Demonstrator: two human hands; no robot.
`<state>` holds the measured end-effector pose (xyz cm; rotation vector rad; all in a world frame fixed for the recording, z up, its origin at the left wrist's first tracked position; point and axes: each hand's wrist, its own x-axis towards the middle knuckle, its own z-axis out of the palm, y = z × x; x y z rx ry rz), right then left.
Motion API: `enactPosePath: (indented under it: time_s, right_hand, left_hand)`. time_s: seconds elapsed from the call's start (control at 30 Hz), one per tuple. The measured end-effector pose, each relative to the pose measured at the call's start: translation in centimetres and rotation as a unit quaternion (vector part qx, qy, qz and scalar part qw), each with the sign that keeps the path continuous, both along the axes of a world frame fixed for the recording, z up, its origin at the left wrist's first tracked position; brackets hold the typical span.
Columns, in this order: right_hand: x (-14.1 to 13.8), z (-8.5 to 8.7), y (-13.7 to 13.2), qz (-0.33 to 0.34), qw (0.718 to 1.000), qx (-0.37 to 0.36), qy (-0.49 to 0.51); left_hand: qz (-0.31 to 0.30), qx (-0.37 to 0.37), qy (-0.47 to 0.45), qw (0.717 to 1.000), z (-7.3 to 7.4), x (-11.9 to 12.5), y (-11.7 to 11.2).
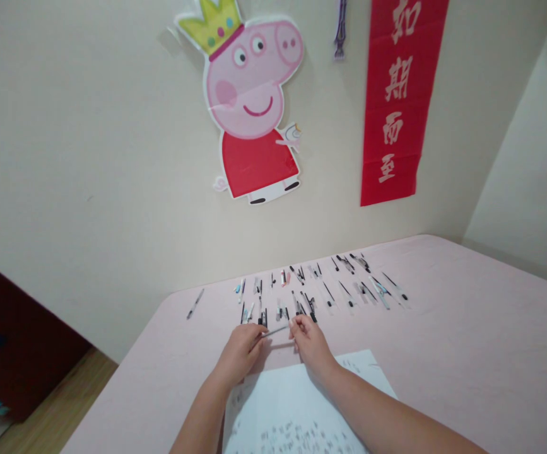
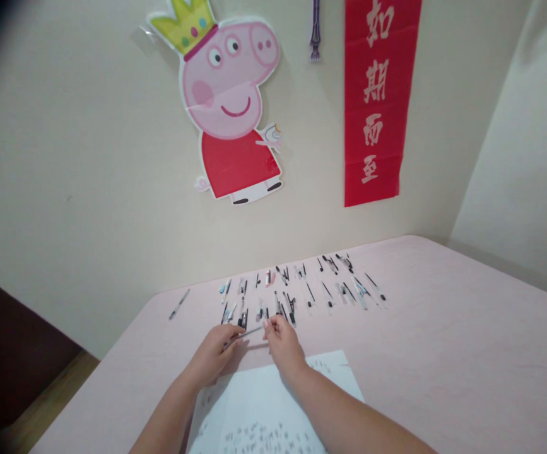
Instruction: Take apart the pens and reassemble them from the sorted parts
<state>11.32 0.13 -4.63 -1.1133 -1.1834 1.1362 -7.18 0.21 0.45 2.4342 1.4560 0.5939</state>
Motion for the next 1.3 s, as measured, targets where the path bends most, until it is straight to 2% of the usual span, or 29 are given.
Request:
enactPosePath:
  time_s: [0.13, 0.33, 0.7, 1.3]
  right_hand:
    - [-0.1, 0.2, -0.1, 0.038, 0.999, 0.003, -0.024]
    - [-0.2, 0.7, -0.3, 0.043, 0.992, 0.048, -0.110]
    - [-0.3, 0.3, -0.2, 0.043, 0.985, 0.056, -0.160]
    - [-0.3, 0.6, -0.4, 0.058, 0.980, 0.064, -0.180]
  left_hand:
    - [-0.030, -0.007, 0.054, 0.998, 0.5, 1.6, -0.3]
    - [-0.012, -0.049, 0.023, 0.998, 0.1, 3.0, -0.9]
    - [-0.009, -0.057, -0.036, 0.998, -1.3, 2.9, -0.9]
    - [-0.005, -0.034, 0.037, 0.999, -1.2, 2.4, -0.9]
